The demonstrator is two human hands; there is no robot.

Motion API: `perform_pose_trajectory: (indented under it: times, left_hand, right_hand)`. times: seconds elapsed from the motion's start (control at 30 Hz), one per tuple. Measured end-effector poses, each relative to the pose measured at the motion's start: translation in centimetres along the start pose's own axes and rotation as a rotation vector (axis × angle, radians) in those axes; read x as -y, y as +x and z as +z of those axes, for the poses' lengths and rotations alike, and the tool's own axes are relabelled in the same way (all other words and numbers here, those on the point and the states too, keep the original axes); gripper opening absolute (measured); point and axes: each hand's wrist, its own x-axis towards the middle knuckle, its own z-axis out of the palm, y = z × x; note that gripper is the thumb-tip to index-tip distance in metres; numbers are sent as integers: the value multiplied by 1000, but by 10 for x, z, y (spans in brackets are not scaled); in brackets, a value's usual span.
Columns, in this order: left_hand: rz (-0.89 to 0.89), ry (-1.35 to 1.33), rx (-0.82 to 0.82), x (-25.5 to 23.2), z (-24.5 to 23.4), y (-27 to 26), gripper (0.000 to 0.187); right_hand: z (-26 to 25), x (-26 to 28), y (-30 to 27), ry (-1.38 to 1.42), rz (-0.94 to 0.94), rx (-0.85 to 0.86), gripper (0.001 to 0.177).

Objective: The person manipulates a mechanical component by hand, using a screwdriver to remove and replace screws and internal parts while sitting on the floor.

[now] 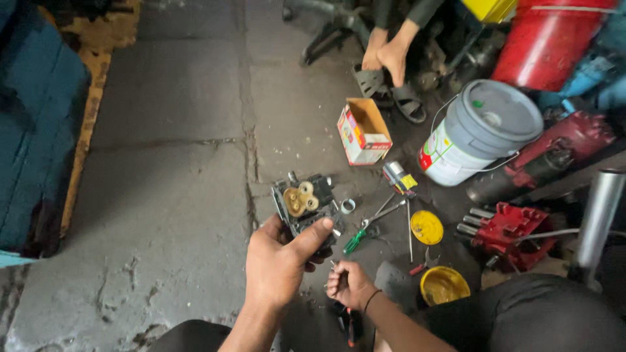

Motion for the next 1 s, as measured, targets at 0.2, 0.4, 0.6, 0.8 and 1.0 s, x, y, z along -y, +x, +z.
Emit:
perform_pose_trajectory:
  times: [0.2, 0.4, 0.6, 0.8, 1.0]
  left_hand:
    - [-15, 58, -19, 6, 4, 1, 39]
    - [12, 99, -46, 9, 0, 0, 41]
    - [26, 1, -76, 12, -9, 0, 42]
    - [61, -147, -104, 11, -26, 2, 40]
    - [51, -224, -127, 11, -33, 5, 42]
  right_hand:
    - [23, -7, -23, 123, -48, 207, 7]
    - [25, -20, -35, 135, 8, 330, 4]
    - [63, -15, -34, 26, 118, 148, 10]
    - [156, 15, -109, -319, -389, -27, 20]
    - [220, 44, -230, -180, -384, 524, 28]
